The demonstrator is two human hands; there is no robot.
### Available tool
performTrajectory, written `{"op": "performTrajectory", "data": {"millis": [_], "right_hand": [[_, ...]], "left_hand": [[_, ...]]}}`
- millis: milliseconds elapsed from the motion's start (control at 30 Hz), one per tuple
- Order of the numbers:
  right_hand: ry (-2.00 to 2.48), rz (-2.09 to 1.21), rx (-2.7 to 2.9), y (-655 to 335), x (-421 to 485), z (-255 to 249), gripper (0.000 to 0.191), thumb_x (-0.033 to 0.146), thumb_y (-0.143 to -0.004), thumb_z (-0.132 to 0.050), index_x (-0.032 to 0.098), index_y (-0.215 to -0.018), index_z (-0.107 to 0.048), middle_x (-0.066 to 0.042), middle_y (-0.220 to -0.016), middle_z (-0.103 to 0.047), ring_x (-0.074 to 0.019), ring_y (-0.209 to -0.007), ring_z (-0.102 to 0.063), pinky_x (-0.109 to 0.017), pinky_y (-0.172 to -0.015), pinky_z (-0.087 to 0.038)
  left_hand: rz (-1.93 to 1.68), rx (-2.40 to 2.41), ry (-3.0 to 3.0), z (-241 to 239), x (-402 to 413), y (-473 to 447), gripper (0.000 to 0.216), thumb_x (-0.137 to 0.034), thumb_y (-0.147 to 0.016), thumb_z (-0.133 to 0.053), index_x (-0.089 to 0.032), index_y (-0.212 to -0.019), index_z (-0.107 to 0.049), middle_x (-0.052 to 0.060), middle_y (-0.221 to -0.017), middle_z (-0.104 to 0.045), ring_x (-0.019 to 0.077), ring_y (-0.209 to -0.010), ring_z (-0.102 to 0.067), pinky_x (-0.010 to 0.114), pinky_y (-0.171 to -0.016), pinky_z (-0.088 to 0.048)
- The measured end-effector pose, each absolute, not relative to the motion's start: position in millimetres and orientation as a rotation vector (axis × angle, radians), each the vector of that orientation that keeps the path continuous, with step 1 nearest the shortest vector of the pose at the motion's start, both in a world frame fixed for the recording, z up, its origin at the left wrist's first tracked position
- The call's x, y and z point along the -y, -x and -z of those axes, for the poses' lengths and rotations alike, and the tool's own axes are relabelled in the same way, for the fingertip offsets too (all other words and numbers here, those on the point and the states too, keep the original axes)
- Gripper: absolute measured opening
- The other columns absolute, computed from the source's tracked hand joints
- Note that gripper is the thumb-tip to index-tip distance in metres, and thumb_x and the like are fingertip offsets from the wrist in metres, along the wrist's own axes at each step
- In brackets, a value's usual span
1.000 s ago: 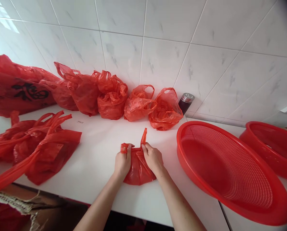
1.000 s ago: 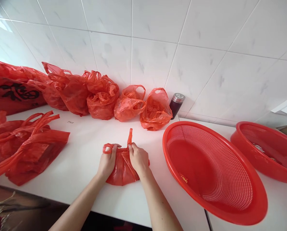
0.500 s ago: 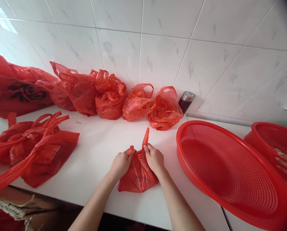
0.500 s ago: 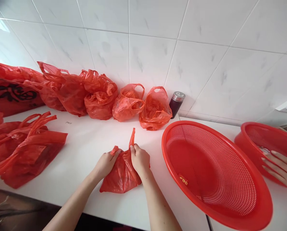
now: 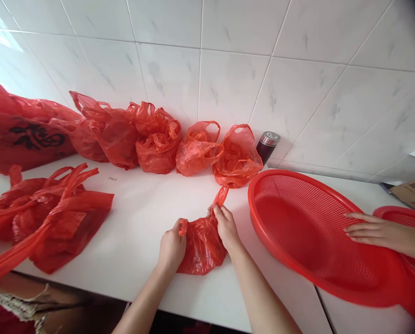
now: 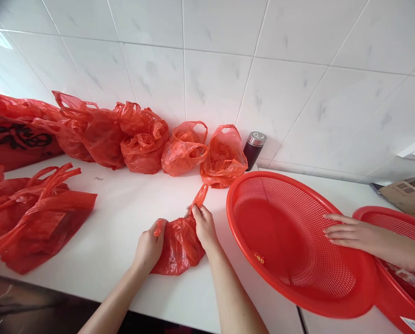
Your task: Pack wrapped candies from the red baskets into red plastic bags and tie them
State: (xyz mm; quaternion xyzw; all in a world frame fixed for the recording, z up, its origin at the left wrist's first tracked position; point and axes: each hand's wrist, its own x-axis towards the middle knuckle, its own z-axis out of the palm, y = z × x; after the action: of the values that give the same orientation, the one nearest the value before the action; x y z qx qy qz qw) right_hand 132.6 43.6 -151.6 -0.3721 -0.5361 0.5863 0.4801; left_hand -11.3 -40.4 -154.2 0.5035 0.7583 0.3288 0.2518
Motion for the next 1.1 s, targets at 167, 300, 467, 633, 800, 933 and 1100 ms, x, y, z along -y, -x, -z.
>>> {"op": "performTrajectory", "data": {"millis": [167, 300, 467, 633, 800, 933, 1100], "right_hand": [[1.251, -1.089, 1.227, -134, -51, 159, 0.034, 0.051, -0.091, -0.041, 0.022, -0.076, -0.05, 0.0, -0.068, -0.054, -0.0155, -0.062, -0.051, -0.028, -0.06, -0.044], [1.322, -0.979, 1.165, -137, -56, 162, 0.034, 0.052, -0.092, -0.038, 0.024, -0.074, -0.044, 0.002, -0.064, -0.048, -0.0157, -0.059, -0.046, -0.028, -0.058, -0.041], [1.356, -0.852, 1.343, -137, -55, 162, 0.037, 0.054, -0.095, -0.028, 0.025, -0.074, -0.04, 0.003, -0.059, -0.046, -0.0166, -0.055, -0.047, -0.028, -0.056, -0.038], [1.345, -0.738, 1.567, -140, -51, 158, 0.034, 0.049, -0.096, -0.029, 0.025, -0.088, -0.051, 0.005, -0.055, -0.044, -0.0174, -0.052, -0.046, -0.028, -0.057, -0.034], [1.321, -0.782, 1.545, -142, -48, 155, 0.032, 0.047, -0.097, -0.029, 0.025, -0.085, -0.048, 0.004, -0.057, -0.046, -0.0167, -0.052, -0.046, -0.027, -0.056, -0.035], [1.297, -0.937, 1.356, -144, -52, 158, 0.033, 0.052, -0.095, -0.033, 0.025, -0.077, -0.041, 0.003, -0.063, -0.049, -0.0161, -0.055, -0.048, -0.027, -0.056, -0.038], [1.256, -0.985, 1.314, -147, -58, 161, 0.035, 0.054, -0.094, -0.034, 0.025, -0.076, -0.041, 0.003, -0.064, -0.048, -0.0154, -0.057, -0.047, -0.027, -0.057, -0.04]], "left_hand": [[-0.936, -2.005, -1.326, 156, 49, 13, 0.013, -0.02, -0.082, -0.038, -0.026, -0.071, -0.04, -0.005, -0.051, -0.037, 0.015, -0.048, -0.035, 0.025, -0.05, -0.025], [-0.955, -1.914, -1.304, 152, 62, 10, 0.019, -0.024, -0.082, -0.041, -0.025, -0.065, -0.032, -0.005, -0.053, -0.031, 0.0129, -0.048, -0.027, 0.024, -0.048, -0.021], [-0.982, -1.866, -1.194, 144, 71, 10, 0.037, -0.046, -0.09, -0.037, -0.024, -0.061, -0.027, -0.005, -0.054, -0.028, 0.0119, -0.048, -0.025, 0.025, -0.046, -0.023], [-1.11, -1.91, -1.113, 136, 58, 12, 0.041, -0.057, -0.089, -0.035, -0.024, -0.068, -0.044, -0.001, -0.065, -0.046, 0.0172, -0.063, -0.047, 0.028, -0.058, -0.037], [-1.229, -1.922, -0.973, 142, 34, 5, 0.045, -0.062, -0.09, -0.027, -0.025, -0.067, -0.035, -0.002, -0.063, -0.042, 0.0165, -0.059, -0.046, 0.028, -0.055, -0.037], [-1.26, -1.905, -0.923, 152, 25, 0, 0.048, -0.066, -0.088, -0.027, -0.025, -0.064, -0.03, -0.003, -0.059, -0.038, 0.0147, -0.053, -0.041, 0.027, -0.051, -0.035], [-1.207, -1.912, -0.95, 150, 26, 6, 0.051, -0.068, -0.085, -0.035, -0.023, -0.06, -0.038, -0.001, -0.057, -0.046, 0.0161, -0.054, -0.047, 0.028, -0.052, -0.038]]}}
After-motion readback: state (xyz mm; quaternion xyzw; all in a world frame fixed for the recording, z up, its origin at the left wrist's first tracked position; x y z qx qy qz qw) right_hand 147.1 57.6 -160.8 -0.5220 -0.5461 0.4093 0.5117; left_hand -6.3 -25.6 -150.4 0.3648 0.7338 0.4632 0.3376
